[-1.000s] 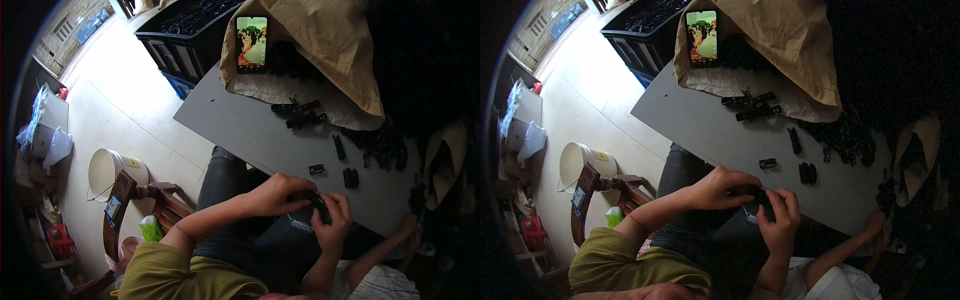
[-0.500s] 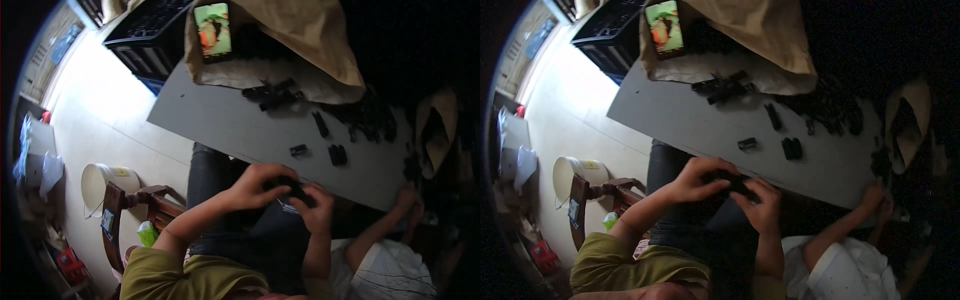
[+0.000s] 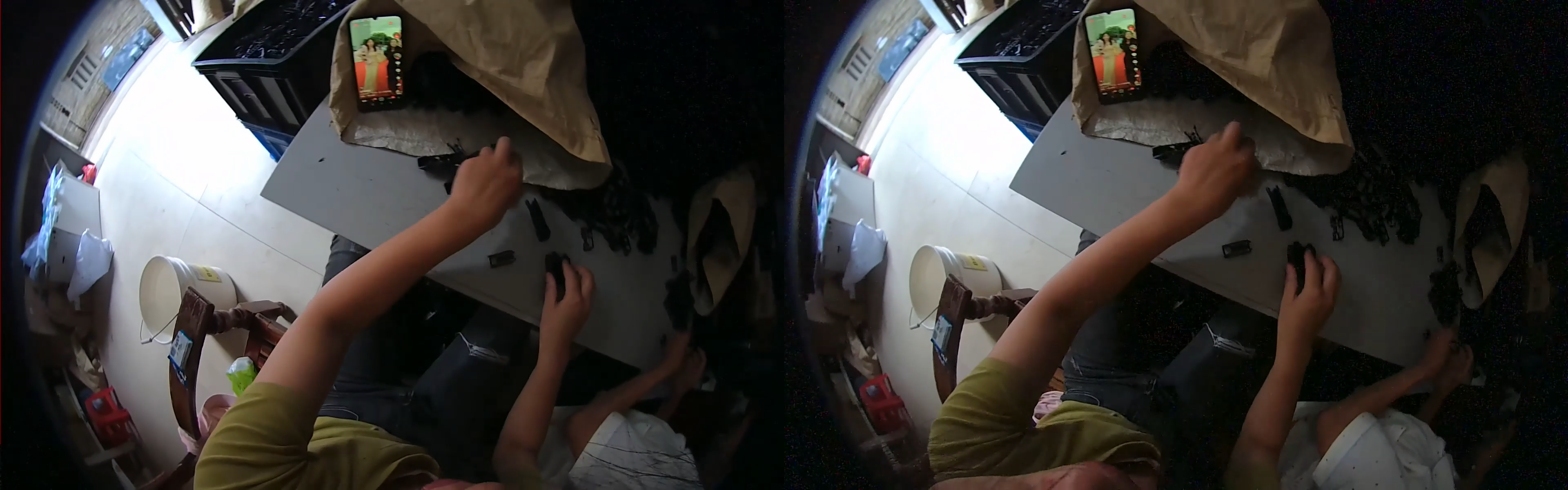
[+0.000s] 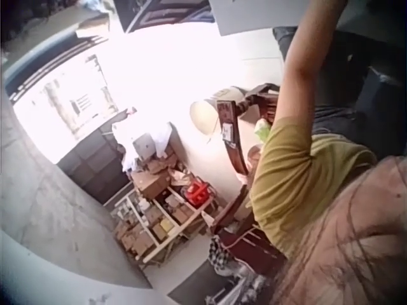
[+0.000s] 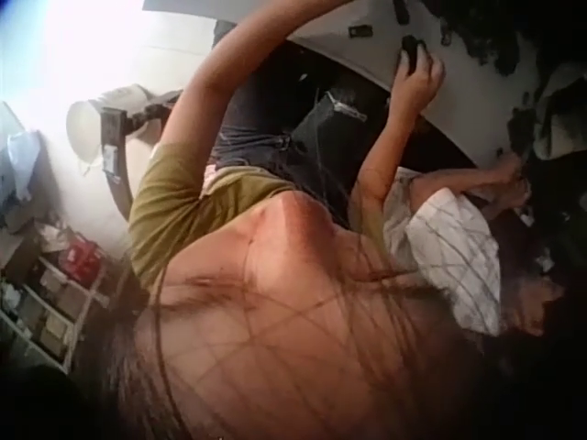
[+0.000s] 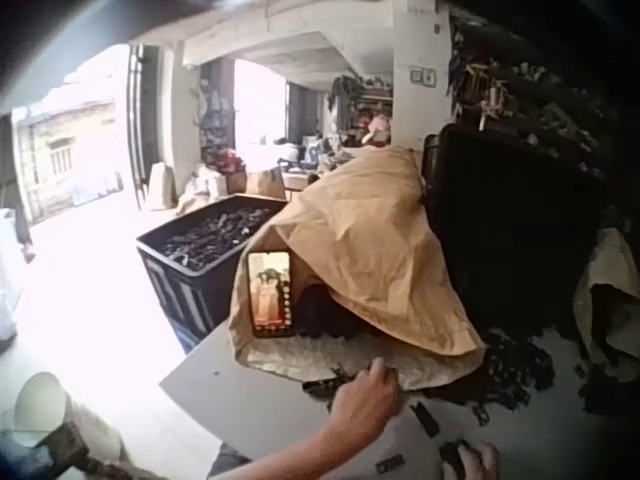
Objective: Assembling small black plastic components by hand at a workbench.
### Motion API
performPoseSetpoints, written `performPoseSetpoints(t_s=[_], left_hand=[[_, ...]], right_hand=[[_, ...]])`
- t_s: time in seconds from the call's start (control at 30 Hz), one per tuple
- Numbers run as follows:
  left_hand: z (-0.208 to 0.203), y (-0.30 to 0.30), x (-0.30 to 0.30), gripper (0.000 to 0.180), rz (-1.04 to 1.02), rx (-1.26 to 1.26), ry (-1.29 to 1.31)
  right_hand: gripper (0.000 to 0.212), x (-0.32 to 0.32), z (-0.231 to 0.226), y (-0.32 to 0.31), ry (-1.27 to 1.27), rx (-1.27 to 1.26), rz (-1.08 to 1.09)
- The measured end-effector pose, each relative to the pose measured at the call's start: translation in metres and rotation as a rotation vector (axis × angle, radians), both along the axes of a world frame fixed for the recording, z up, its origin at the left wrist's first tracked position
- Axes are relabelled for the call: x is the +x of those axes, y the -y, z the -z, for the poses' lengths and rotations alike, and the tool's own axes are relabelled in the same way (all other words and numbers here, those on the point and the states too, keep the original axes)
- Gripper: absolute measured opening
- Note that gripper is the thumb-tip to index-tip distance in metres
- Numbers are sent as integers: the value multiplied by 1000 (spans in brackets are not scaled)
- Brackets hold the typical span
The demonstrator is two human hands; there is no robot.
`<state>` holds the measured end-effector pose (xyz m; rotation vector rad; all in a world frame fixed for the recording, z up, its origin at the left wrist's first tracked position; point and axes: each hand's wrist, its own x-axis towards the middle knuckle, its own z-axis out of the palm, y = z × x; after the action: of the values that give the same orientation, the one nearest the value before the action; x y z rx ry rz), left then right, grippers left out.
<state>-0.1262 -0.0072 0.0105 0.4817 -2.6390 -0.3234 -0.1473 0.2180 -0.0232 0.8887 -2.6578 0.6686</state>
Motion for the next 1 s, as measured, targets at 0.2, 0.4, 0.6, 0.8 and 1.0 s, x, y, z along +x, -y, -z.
performPoseSetpoints(t_s=[0.2,0.4,0.6,0.8,1.0], left_hand=[[6,11,-12,20,68,-150,186],[-17,-3,22,26,236,347,-182],[-9,-6,77,30,350,720,-342],[1,-33,107,16,318,1068,-239],[-3,-50,116,19,220,1087,-298]], right_hand=[[30,15,-1,-1,-226,115,-78],[28,26,2,-2,-151,64,-143],[31,25,-18,6,172,109,-56],[34,48,-38,24,372,-249,-253],[36,65,-54,38,161,-202,-372]])
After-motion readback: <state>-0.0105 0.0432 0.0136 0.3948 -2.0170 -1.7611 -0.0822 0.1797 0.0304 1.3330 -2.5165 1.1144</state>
